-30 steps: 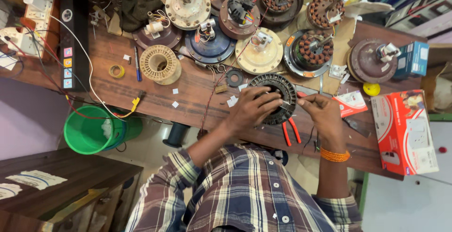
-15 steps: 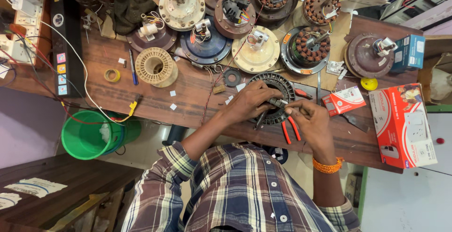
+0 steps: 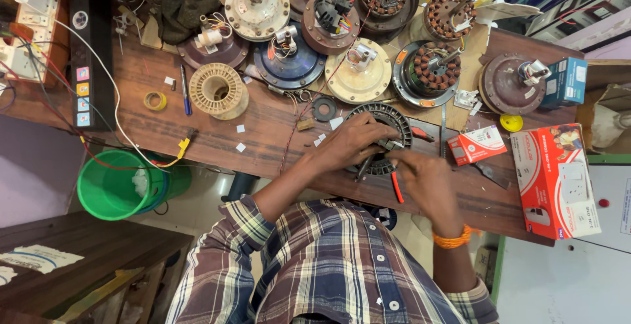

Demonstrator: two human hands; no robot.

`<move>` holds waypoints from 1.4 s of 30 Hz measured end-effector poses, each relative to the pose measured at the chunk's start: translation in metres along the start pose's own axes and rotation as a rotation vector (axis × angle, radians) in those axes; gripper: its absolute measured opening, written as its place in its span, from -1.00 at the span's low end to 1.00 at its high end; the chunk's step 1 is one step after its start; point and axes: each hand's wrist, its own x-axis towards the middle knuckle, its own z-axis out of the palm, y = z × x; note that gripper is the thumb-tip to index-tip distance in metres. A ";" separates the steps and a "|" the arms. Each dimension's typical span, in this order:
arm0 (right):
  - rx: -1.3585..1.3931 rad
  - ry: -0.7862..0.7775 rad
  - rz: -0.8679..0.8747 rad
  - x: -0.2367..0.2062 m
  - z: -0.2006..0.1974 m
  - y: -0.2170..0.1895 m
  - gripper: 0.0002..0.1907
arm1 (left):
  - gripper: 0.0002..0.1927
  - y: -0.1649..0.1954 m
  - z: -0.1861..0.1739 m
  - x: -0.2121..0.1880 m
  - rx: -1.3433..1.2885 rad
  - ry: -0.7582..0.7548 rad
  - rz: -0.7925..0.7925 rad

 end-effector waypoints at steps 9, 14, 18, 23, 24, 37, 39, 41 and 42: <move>0.081 0.080 0.152 -0.024 0.033 0.003 -0.81 | -0.60 -0.024 0.029 -0.042 0.560 0.251 0.398; 0.072 -0.017 0.097 -0.027 0.008 -0.002 -0.80 | -0.79 -0.028 0.045 -0.054 0.527 0.131 0.301; 0.002 -0.094 0.152 -0.020 -0.012 -0.005 -0.82 | -0.85 -0.024 0.057 -0.054 0.354 0.226 0.174; -0.017 0.099 0.039 0.023 -0.003 -0.007 -0.82 | -0.86 -0.012 0.070 -0.056 0.023 0.411 -0.253; 0.024 0.091 0.100 0.031 0.001 -0.008 -0.82 | -0.87 -0.008 0.072 -0.056 -0.020 0.449 -0.333; 0.307 0.020 0.323 0.061 0.021 0.040 -0.82 | -0.81 0.020 0.071 -0.034 0.027 0.521 -0.695; 0.361 0.027 0.335 0.058 0.024 0.052 -0.83 | -0.79 0.020 0.069 -0.027 0.076 0.508 -0.719; 0.413 0.026 0.346 0.055 0.027 0.064 -0.83 | -0.77 0.022 0.067 -0.023 0.046 0.480 -0.756; 0.438 0.025 0.351 0.053 0.029 0.069 -0.83 | -0.76 0.023 0.066 -0.022 0.032 0.465 -0.772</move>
